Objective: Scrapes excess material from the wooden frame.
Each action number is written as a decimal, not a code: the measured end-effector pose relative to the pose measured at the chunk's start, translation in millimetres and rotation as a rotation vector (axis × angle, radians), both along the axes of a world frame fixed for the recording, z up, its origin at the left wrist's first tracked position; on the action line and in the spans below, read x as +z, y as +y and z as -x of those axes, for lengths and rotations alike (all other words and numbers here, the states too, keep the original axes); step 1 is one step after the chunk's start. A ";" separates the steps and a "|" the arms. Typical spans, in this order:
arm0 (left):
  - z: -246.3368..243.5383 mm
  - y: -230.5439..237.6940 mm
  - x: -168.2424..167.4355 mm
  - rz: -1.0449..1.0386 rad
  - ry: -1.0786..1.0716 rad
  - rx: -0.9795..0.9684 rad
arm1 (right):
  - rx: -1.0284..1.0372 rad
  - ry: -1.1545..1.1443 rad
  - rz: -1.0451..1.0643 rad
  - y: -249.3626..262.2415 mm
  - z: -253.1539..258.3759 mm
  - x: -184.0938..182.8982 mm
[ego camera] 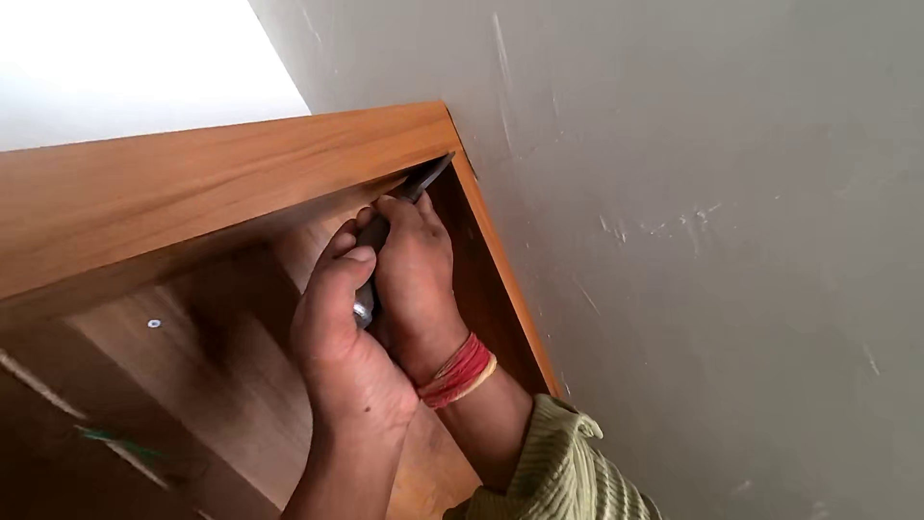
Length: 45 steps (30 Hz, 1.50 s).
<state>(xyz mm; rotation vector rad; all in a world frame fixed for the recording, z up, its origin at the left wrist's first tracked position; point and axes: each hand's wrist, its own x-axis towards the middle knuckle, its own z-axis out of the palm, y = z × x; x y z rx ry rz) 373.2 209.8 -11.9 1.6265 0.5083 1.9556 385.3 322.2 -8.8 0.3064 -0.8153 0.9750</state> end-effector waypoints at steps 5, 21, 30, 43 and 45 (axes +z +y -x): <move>29.4 -0.9 19.0 0.046 0.193 -0.122 | -0.110 0.017 -0.017 -2.9 10.5 0.4; -9.8 57.3 -13.5 0.236 -0.076 -0.382 | -1.829 -1.139 -0.266 -85.5 -195.2 -83.6; -32.4 56.7 18.3 0.335 -0.274 -0.339 | -2.168 -1.203 -0.506 -72.9 -223.4 -12.2; -6.3 -32.9 49.7 0.159 -0.481 -0.407 | -2.046 -1.120 -0.158 -116.3 -233.4 -75.3; 2.7 -45.8 51.9 0.151 -0.498 -0.457 | -2.030 -1.096 -0.128 -118.6 -237.9 -91.2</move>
